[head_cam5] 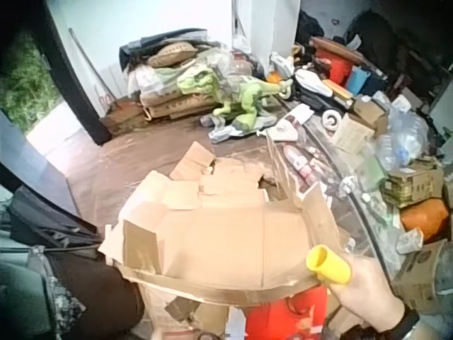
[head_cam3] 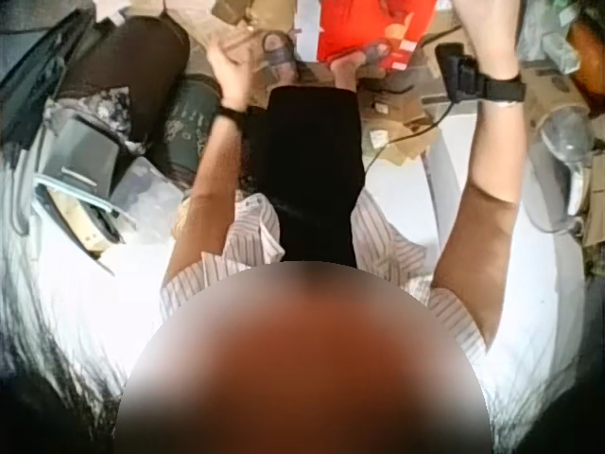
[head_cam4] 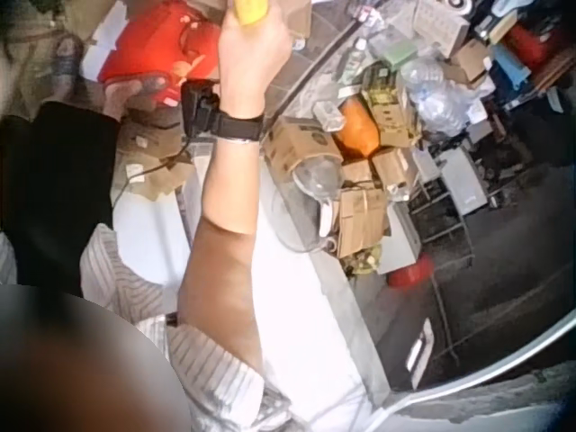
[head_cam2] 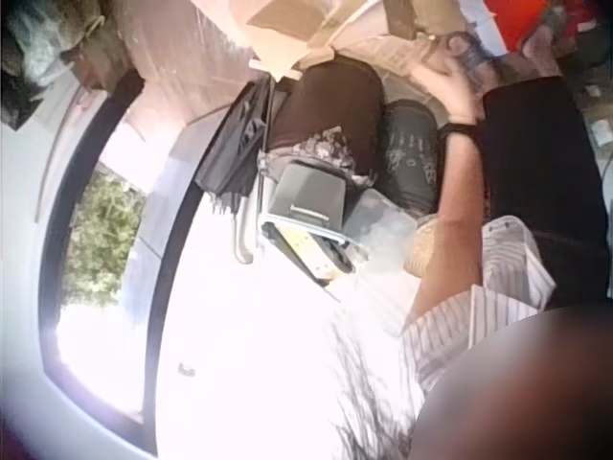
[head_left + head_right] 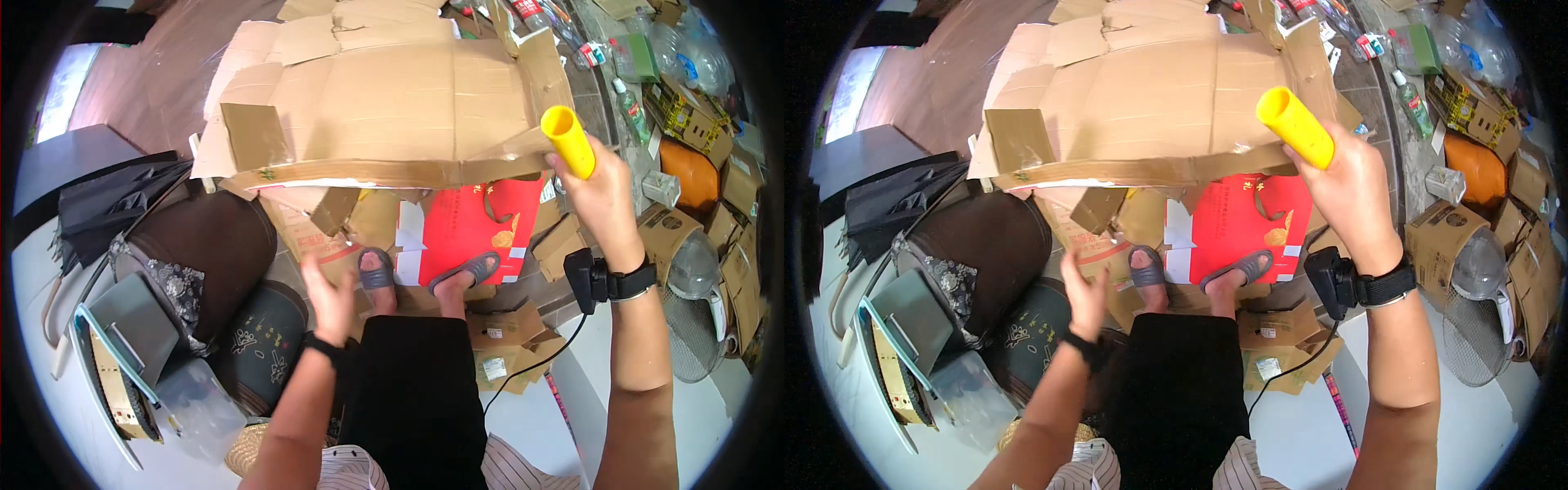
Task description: The person uses a utility knife to cut tape on cardboard boxes and opens them to check the contents. They then break down the cardboard boxes by hand and add them to a pile of recyclables on the floor.
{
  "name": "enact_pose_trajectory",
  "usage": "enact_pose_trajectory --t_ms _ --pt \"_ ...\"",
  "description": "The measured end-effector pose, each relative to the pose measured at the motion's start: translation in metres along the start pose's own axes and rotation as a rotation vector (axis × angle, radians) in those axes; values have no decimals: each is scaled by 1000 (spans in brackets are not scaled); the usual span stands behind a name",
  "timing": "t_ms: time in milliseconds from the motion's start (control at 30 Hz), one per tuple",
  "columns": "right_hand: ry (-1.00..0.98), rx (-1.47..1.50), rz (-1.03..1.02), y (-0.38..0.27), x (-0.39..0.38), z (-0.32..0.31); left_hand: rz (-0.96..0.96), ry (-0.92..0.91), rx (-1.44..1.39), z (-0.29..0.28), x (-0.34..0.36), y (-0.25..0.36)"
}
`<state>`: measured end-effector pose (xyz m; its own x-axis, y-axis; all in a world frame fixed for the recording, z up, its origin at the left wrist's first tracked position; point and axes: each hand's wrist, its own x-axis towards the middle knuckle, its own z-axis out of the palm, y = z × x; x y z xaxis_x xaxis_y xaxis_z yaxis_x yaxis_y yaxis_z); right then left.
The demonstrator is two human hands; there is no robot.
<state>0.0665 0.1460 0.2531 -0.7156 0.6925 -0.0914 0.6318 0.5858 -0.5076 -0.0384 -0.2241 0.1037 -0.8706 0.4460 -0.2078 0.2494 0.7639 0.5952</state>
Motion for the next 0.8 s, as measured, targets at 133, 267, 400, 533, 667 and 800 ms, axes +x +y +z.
enact_pose_trajectory --t_ms 133,267,400,533,667,800 --pt "3 94 0 9 1 2 -104 -52 -194 35 90 -83" --pt "61 94 27 30 -3 -2 324 -785 613 102 85 -12" --pt "102 91 -84 31 2 6 579 -976 767 152 32 -5" --pt "77 -6 -43 39 -7 8 132 -509 45 193 39 43" --pt "79 38 -27 43 -18 9 -89 -847 137 216 95 76" --pt "62 41 -75 44 -47 -5 261 -742 299 209 31 104"
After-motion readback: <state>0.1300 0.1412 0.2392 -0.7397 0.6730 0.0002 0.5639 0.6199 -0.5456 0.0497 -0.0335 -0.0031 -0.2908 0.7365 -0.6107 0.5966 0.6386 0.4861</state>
